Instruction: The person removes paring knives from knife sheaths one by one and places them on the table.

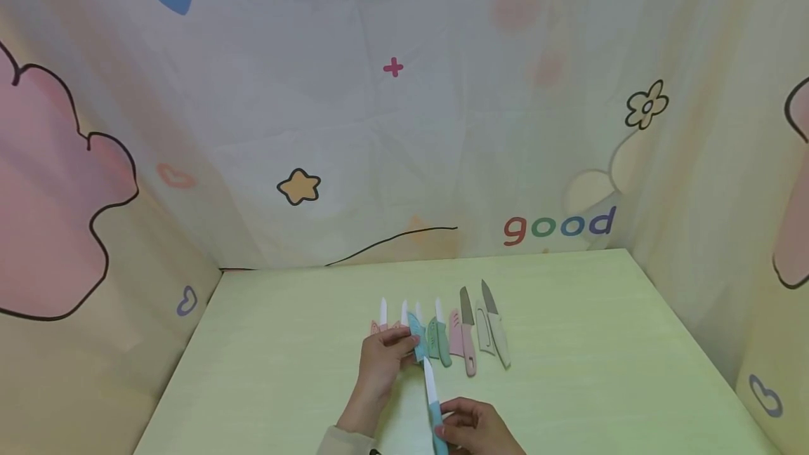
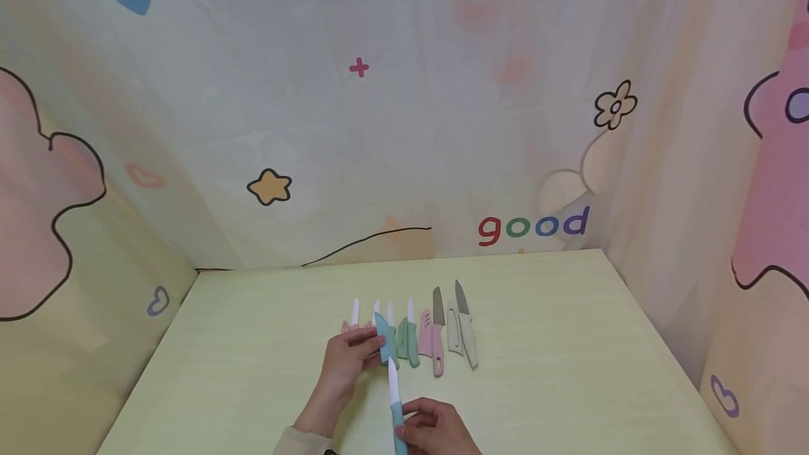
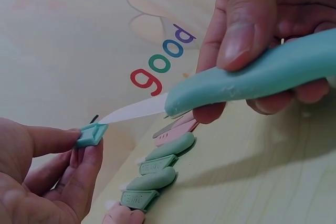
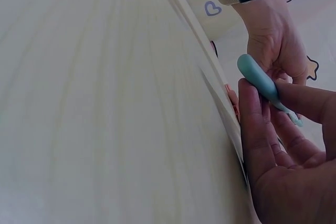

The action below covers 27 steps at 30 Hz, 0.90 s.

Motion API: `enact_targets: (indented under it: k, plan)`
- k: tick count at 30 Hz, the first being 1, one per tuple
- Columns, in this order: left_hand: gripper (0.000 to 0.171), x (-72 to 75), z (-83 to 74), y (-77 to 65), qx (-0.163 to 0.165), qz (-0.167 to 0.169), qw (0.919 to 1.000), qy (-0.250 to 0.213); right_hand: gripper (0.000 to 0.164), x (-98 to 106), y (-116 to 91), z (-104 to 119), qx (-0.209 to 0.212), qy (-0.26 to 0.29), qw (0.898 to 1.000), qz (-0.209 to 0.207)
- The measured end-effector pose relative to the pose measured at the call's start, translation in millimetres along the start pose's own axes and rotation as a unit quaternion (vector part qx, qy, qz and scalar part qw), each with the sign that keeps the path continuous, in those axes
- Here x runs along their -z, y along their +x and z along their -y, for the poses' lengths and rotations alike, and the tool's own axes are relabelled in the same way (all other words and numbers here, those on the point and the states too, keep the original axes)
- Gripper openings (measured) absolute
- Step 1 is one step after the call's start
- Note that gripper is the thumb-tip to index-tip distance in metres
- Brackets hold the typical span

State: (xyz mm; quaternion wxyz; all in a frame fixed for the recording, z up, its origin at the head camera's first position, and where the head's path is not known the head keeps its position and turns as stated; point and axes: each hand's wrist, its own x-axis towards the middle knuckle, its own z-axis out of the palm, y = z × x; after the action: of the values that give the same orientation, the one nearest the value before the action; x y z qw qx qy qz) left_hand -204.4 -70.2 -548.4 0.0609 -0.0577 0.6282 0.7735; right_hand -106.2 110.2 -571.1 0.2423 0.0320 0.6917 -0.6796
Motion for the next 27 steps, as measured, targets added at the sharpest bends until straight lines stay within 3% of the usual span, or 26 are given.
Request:
enact_targets:
  k: [5, 16, 27]
  plan:
    - [0.026, 2.1, -0.5, 0.0, 0.004, -0.006, 0.9999, 0.01, 0.033, -0.4, -2.4, 3.0, 0.009, 0.017, 1.0, 0.006]
    - [0.027, 4.7, 1.7, -5.5, 0.013, 0.038, 0.9991, 0.011, 0.039, 3.9, -0.7, 3.0, 0.027, 0.06, 0.998, 0.005]
    - [0.028, 2.5, 7.0, -15.1, 0.021, 0.068, 0.9969, 0.036, 0.043, 6.1, 1.2, 4.8, 0.023, 0.052, 0.998, -0.013]
